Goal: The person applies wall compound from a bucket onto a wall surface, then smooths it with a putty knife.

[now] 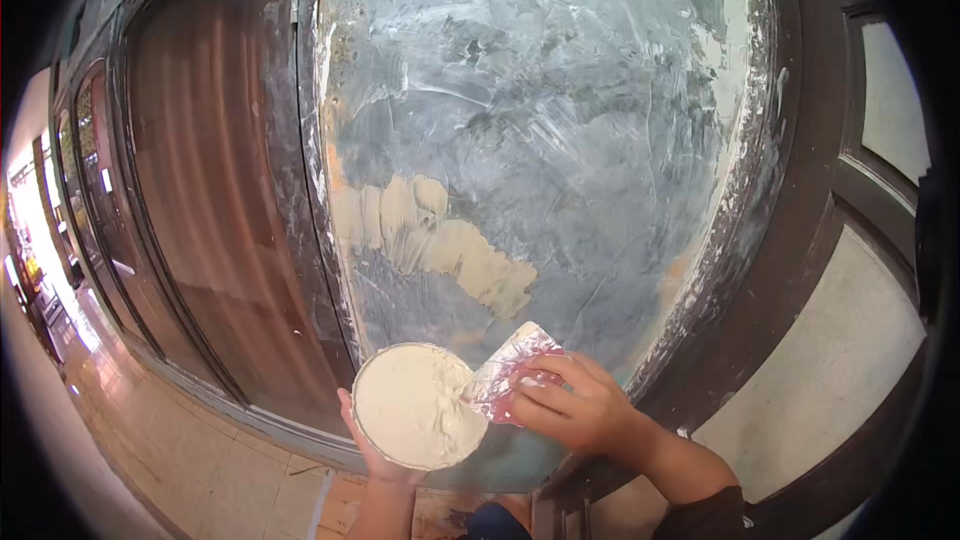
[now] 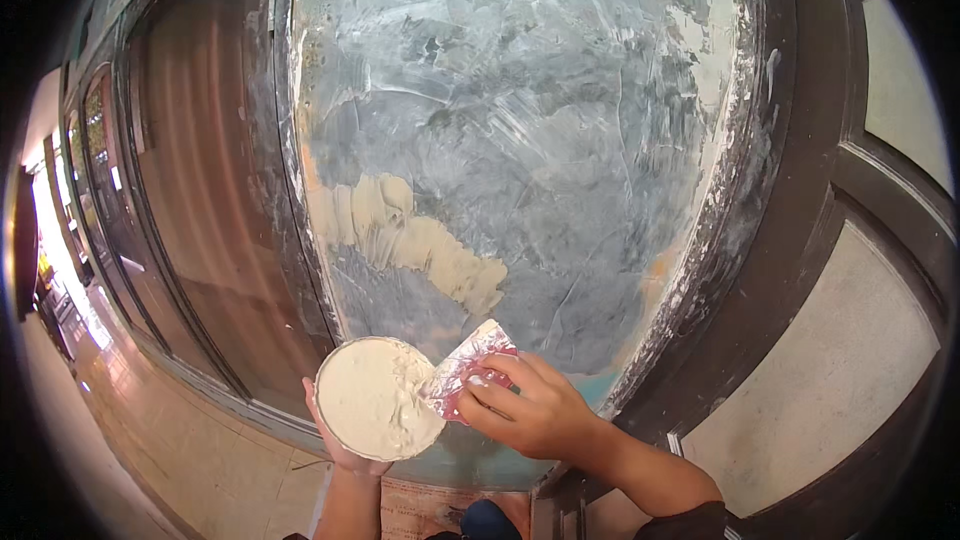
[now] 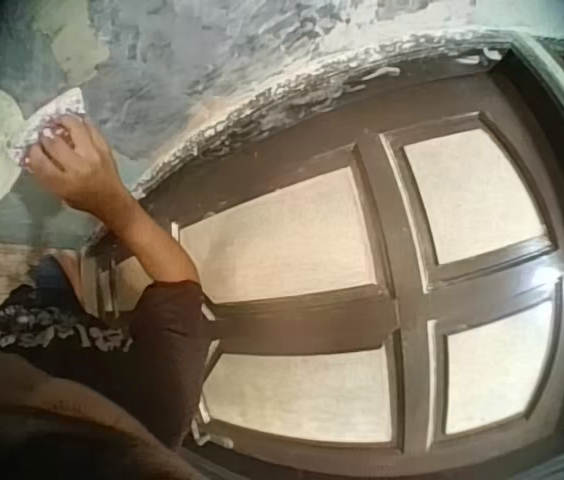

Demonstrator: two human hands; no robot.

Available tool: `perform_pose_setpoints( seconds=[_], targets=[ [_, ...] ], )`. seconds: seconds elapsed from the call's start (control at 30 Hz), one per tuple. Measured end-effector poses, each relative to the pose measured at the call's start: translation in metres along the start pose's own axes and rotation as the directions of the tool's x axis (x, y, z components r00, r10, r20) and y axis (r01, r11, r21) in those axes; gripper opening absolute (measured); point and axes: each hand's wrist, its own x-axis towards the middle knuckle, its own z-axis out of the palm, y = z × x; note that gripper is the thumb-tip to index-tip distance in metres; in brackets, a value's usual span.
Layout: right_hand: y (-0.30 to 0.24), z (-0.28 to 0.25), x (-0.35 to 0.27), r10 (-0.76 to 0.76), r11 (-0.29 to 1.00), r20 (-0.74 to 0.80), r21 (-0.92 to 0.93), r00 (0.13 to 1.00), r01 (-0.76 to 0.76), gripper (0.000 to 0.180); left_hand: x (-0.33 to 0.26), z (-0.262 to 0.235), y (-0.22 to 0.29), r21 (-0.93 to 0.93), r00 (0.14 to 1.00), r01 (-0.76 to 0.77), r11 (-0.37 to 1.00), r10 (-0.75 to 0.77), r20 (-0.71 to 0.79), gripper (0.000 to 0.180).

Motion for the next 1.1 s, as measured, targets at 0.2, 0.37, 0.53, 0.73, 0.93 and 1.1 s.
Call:
perform_pose_setpoints(
  seconds=[0.2, 0.37, 0.53, 0.73, 0.93, 1.1],
  targets=[
    [-0.001, 0.003, 0.001, -0.009, 1.000, 0.004, 0.017, 1.000, 0.009, 0.022, 0.002, -0.003, 0.000, 0.000, 1.000, -0.007, 1.000, 0.007, 0.015, 0.086],
    [-0.002, 0.008, 0.002, 0.032, 0.999, -0.014, 0.027, 0.999, -0.031, 0.022, 0.000, -0.003, -0.001, 0.002, 1.000, 0.005, 1.000, -0.005, 0.010, 0.086],
    [0.001, 0.007, 0.003, 0.045, 0.999, -0.035, -0.009, 0.998, -0.045, 0.022, 0.002, -0.006, -0.005, 0.021, 0.999, 0.032, 0.999, -0.033, 0.013, 0.086],
    [0.031, 0.008, -0.011, 0.195, 0.977, -0.163, -0.051, 0.967, -0.205, 0.020, 0.000, -0.011, -0.001, 0.026, 1.000, -0.004, 1.000, 0.005, -0.009, 0.085],
    [0.082, 0.026, -0.042, 0.839, 0.533, -0.159, 0.437, 0.521, -0.725, 0.012, 0.008, -0.017, 0.001, 0.008, 0.994, -0.010, 1.000, 0.009, 0.112, 0.089],
    [0.095, 0.048, -0.053, 0.837, 0.539, -0.115, 0.346, 0.535, -0.768, 0.019, 0.012, -0.012, -0.002, 0.006, 1.000, -0.021, 1.000, 0.021, 0.010, 0.086]
  ],
)
